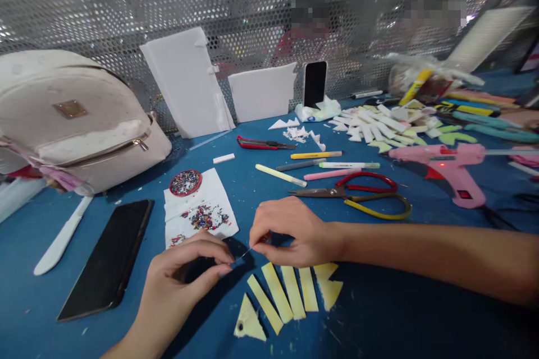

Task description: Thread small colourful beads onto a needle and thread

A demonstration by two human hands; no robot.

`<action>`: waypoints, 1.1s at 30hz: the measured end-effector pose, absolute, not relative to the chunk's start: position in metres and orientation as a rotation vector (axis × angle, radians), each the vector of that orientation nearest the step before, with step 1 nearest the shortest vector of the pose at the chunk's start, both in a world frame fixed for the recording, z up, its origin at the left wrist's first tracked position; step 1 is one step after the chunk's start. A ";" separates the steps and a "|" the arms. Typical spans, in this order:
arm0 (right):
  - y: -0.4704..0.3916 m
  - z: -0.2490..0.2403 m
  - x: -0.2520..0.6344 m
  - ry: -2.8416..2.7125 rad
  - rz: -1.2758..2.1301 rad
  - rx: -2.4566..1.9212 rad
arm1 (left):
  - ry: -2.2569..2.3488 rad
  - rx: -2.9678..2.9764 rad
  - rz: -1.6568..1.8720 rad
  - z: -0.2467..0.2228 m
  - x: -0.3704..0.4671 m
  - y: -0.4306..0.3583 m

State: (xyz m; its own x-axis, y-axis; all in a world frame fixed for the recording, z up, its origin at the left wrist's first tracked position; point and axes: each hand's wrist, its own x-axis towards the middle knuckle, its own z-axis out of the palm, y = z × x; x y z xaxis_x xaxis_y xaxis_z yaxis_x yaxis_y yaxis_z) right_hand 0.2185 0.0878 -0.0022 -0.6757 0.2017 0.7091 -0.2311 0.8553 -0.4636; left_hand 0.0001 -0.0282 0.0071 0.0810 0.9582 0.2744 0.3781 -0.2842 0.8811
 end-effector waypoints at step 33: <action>0.083 0.001 0.217 -2.376 0.038 0.337 | 1.193 2.162 1.108 0.007 0.021 -0.032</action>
State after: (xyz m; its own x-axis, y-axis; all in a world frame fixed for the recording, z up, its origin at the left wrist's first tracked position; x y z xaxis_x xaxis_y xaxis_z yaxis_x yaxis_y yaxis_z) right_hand 0.2166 0.0831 0.0008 -0.7029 -0.2311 0.6726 -0.2524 0.9652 0.0679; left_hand 0.0212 -0.0323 0.0068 0.3102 0.8440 0.4375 0.4986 -0.5363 0.6810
